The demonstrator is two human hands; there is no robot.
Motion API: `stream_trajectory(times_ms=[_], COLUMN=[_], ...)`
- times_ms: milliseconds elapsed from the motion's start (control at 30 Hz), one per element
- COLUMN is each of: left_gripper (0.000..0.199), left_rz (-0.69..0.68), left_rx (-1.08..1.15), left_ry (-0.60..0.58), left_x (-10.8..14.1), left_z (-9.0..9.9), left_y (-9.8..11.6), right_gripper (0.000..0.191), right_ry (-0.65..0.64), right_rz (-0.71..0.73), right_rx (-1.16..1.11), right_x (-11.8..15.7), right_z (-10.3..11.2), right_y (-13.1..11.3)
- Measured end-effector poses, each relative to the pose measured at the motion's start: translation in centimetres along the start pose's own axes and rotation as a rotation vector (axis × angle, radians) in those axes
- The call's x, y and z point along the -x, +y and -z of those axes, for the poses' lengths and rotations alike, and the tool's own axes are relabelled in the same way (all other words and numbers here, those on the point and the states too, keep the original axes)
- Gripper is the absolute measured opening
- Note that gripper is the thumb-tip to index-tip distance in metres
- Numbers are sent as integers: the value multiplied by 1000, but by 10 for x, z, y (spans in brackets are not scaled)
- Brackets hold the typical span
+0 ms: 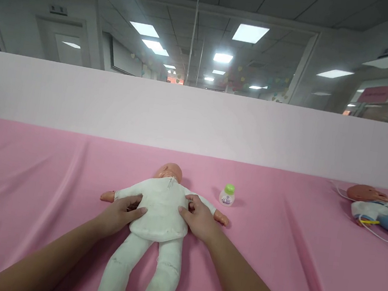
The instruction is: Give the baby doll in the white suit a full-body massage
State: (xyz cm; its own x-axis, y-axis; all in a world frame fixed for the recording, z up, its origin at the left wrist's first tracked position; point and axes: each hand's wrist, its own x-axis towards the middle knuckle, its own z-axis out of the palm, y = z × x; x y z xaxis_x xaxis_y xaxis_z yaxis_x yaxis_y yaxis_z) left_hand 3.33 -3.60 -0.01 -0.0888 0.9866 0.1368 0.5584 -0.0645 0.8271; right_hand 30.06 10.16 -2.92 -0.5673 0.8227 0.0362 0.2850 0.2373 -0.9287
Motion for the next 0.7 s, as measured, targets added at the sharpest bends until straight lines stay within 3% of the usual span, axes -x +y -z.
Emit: stream_trajectory(times_ms=[333,467,600,667,700], left_gripper=[44,48,44,41,41], left_rz=[38,97,96,146,201], left_rx=[-151,-287,-400,-316,-239], left_ry=[36,165,265,204,30], left_x=[1,8,52,88,106], left_z=[0,6,15,14,10], left_y=[1,14,26,22,17], right_gripper=[56,59,58,57,57], right_ry=[-20,-36,-36,-37,-40], right_rz=[-62,-70,-62,-58,-55], right_rx=[3,-52,-57,-55,-55], right_x=[-4,-6,-6,-5,-4], right_z=[1,1,2,3,3], right_y=[3,4,3,2,1])
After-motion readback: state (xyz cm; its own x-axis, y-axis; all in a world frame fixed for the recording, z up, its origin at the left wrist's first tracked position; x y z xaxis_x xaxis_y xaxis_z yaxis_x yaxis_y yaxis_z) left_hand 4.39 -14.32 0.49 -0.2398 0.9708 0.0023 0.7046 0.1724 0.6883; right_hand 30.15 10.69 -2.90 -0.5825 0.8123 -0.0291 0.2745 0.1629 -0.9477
